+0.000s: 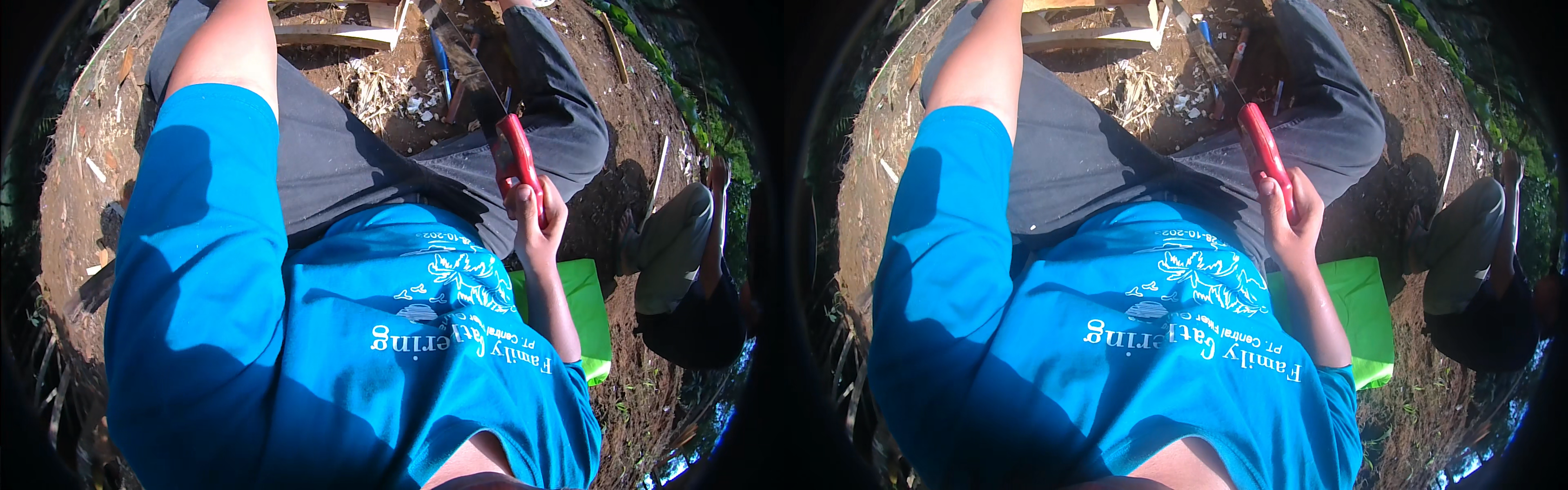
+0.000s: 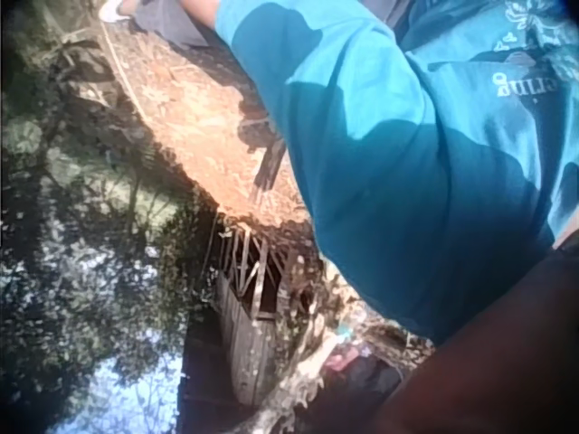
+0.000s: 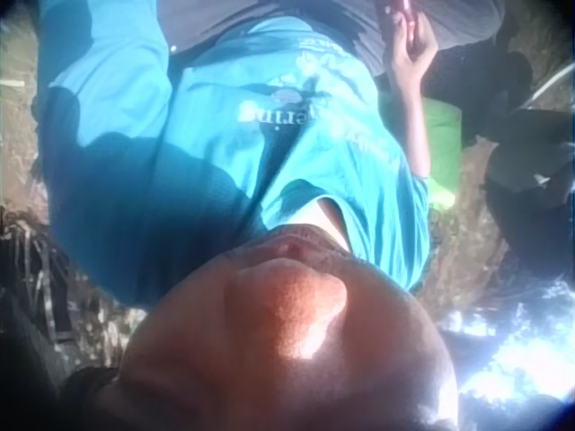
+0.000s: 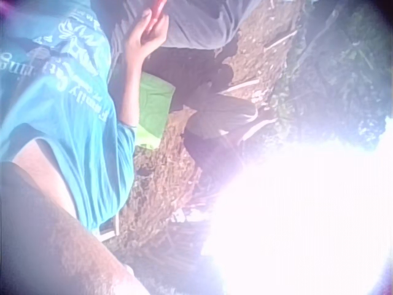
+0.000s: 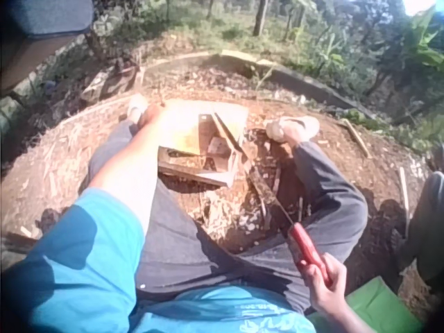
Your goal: The person carves a wooden workpiece using a chisel and hammer and then cuts it with a hand saw.
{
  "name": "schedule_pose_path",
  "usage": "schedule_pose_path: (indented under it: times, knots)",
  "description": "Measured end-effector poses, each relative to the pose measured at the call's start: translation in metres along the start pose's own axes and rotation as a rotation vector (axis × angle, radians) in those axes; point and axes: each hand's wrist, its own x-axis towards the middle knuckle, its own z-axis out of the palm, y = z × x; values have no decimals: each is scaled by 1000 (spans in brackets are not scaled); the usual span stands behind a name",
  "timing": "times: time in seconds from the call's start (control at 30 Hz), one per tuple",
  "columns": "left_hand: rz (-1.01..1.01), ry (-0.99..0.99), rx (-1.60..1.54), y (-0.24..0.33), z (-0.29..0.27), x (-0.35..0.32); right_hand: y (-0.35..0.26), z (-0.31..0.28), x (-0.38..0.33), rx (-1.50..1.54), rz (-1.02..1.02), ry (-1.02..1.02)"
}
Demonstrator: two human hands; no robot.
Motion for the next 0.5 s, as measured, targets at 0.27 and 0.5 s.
schedule_pose_path:
  times: [0.27, 0.5]
  knots:
    - [5, -5, 1, 1, 0, 1, 24, 7, 30, 2, -44, -22]
    - [2, -5, 11, -6, 1, 2, 24, -12, -3, 42, -22, -10]
